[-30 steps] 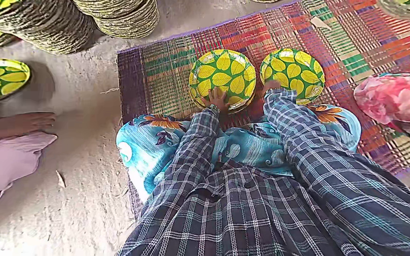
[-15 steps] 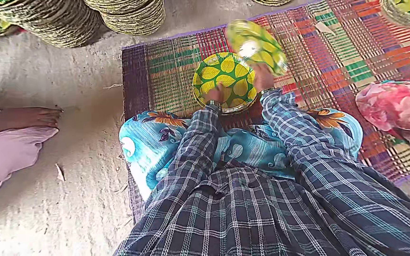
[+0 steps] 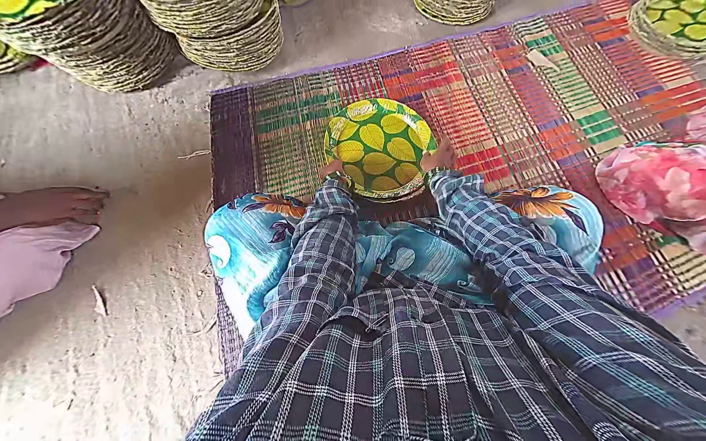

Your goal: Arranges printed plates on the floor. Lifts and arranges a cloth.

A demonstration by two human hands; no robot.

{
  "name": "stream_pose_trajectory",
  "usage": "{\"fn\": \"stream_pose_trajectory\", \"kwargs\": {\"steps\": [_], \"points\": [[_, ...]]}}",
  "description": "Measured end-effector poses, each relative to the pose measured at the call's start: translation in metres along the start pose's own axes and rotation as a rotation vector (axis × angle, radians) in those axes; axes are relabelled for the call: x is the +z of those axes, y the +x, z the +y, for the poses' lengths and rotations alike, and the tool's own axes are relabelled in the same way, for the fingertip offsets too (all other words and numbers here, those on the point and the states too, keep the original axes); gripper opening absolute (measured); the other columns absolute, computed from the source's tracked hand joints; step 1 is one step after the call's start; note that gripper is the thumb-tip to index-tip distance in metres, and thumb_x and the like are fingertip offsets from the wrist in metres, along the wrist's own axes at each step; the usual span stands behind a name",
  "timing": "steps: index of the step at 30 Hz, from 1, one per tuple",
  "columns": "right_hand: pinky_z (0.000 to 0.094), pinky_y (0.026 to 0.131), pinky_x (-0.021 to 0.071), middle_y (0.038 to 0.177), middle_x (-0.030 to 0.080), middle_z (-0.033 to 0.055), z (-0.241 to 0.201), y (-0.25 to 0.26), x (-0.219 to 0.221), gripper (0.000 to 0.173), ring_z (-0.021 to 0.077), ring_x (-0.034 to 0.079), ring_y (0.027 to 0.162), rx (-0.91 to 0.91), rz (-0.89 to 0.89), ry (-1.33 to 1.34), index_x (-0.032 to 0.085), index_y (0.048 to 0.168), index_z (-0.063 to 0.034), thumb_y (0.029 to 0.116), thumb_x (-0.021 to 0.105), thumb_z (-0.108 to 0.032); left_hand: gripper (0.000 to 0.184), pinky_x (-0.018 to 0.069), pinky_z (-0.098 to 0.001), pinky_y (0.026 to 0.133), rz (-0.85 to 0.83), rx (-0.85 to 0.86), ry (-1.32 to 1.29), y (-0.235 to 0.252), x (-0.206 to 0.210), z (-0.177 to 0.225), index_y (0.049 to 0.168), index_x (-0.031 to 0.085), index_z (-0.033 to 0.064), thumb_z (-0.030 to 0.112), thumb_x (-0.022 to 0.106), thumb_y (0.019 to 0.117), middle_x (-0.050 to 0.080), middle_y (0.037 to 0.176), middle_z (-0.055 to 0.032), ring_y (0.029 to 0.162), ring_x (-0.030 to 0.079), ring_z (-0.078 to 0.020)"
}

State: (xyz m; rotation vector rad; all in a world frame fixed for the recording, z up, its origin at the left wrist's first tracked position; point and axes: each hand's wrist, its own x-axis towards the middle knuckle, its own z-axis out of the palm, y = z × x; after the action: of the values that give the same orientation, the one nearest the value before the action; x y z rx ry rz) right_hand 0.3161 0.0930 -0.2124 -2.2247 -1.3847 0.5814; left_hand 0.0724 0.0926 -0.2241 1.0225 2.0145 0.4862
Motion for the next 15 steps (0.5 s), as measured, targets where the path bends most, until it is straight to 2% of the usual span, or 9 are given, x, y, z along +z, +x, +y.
{"fn": "stream_pose_trajectory", "kwargs": {"steps": [1, 3, 4, 5, 8, 10, 12, 14, 15], "points": [[0.0532, 0.117, 0.0393, 0.153, 0.047, 0.0282, 0.000, -0.003, -0.002, 0.074, 0.0405, 0.047, 0.143, 0.155, 0.010, 0.048, 0.030, 0.158, 0.0025, 0.0992, 0.064, -0.027, 0.046, 0.0359, -0.0508, 0.117, 0.011, -0.022, -0.100, 0.008, 0.005, -0.002, 0.139, 0.056, -0.0059, 0.028, 0.048, 0.1095, 0.053, 0.147, -0.0258, 0.142, 0.048, -0.0356], [0.0511, 0.112, 0.0440, 0.139, 0.060, 0.0298, -0.012, -0.024, -0.019, 0.055, 0.0391, 0.058, 0.132, 0.284, 0.001, 0.096, 0.052, 0.142, 0.0107, 0.1004, 0.063, -0.024, 0.056, 0.0356, -0.0514, 0.118, 0.007, -0.014, -0.237, 0.006, 0.005, 0.001, 0.147, 0.046, -0.0073, 0.028, 0.058, 0.1055, 0.049, 0.150, -0.0279, 0.143, 0.045, -0.0375], [0.0448, 0.118, 0.0383, 0.152, 0.051, 0.0206, -0.029, -0.028, -0.057, 0.051, 0.0298, 0.049, 0.143, 0.388, -0.297, 0.103, 0.046, 0.149, 0.0033, 0.1064, 0.054, -0.023, 0.065, 0.0361, -0.0514, 0.118, 0.034, 0.004, -0.370, 0.003, 0.004, 0.003, 0.153, 0.035, -0.0063, 0.023, 0.064, 0.1021, 0.045, 0.153, -0.0291, 0.144, 0.043, -0.0384], [0.0434, 0.120, 0.0359, 0.158, 0.046, 0.0180, -0.035, -0.027, -0.074, 0.050, 0.0272, 0.044, 0.147, 0.393, -0.407, 0.168, 0.042, 0.153, 0.0009, 0.1083, 0.051, -0.020, 0.073, 0.0354, -0.0496, 0.118, 0.079, 0.048, -0.517, 0.003, 0.004, 0.005, 0.157, 0.027, -0.0040, 0.016, 0.067, 0.0993, 0.041, 0.155, -0.0288, 0.145, 0.042, -0.0374], [0.0502, 0.111, 0.0445, 0.140, 0.058, 0.0291, -0.014, -0.002, -0.018, 0.049, 0.0376, 0.057, 0.131, 0.079, 0.100, 0.572, 0.050, 0.145, 0.0063, 0.1016, 0.061, -0.013, 0.076, 0.0406, -0.0392, 0.116, 0.190, 0.341, -0.942, 0.009, 0.003, 0.011, 0.159, 0.022, -0.0004, 0.005, 0.066, 0.0968, 0.037, 0.159, -0.0243, 0.143, 0.044, -0.0286], [0.0414, 0.122, 0.0341, 0.159, 0.041, 0.0259, -0.016, 0.014, -0.010, 0.063, 0.0315, 0.042, 0.148, -0.056, 0.167, 0.730, 0.026, 0.160, 0.0031, 0.1059, 0.055, -0.014, 0.075, 0.0435, -0.0349, 0.114, 0.248, 0.540, -1.114, 0.010, 0.003, 0.021, 0.157, 0.023, 0.0002, 0.003, 0.064, 0.0949, 0.038, 0.158, -0.0219, 0.140, 0.046, -0.0231], [0.0388, 0.126, 0.0261, 0.167, 0.028, 0.0253, -0.018, 0.012, -0.012, 0.071, 0.0302, 0.032, 0.154, -0.034, 0.135, 0.702, 0.010, 0.164, 0.0029, 0.1081, 0.050, -0.014, 0.080, 0.0407, -0.0335, 0.116, 0.279, 0.506, -1.104, 0.001, 0.002, 0.027, 0.159, 0.020, -0.0010, 0.000, 0.066, 0.0934, 0.037, 0.159, -0.0228, 0.142, 0.044, -0.0233], [0.0478, 0.120, 0.0379, 0.154, 0.044, 0.0312, -0.010, 0.004, -0.016, 0.063, 0.0373, 0.046, 0.144, 0.079, -0.033, 0.372, 0.024, 0.156, 0.0118, 0.1055, 0.052, -0.013, 0.081, 0.0358, -0.0379, 0.120, 0.220, 0.271, -0.777, 0.002, 0.005, 0.016, 0.158, 0.020, -0.0069, 0.006, 0.069, 0.0953, 0.037, 0.159, -0.0269, 0.146, 0.041, -0.0298], [0.0502, 0.119, 0.0373, 0.151, 0.047, 0.0326, -0.004, 0.007, -0.017, 0.057, 0.0397, 0.047, 0.143, 0.079, -0.184, 0.180, 0.034, 0.151, 0.0156, 0.1057, 0.053, -0.014, 0.072, 0.0317, -0.0435, 0.122, 0.136, 0.184, -0.495, 0.009, 0.008, 0.007, 0.155, 0.025, -0.0121, 0.016, 0.065, 0.1011, 0.038, 0.158, -0.0305, 0.148, 0.038, -0.0356]]}}
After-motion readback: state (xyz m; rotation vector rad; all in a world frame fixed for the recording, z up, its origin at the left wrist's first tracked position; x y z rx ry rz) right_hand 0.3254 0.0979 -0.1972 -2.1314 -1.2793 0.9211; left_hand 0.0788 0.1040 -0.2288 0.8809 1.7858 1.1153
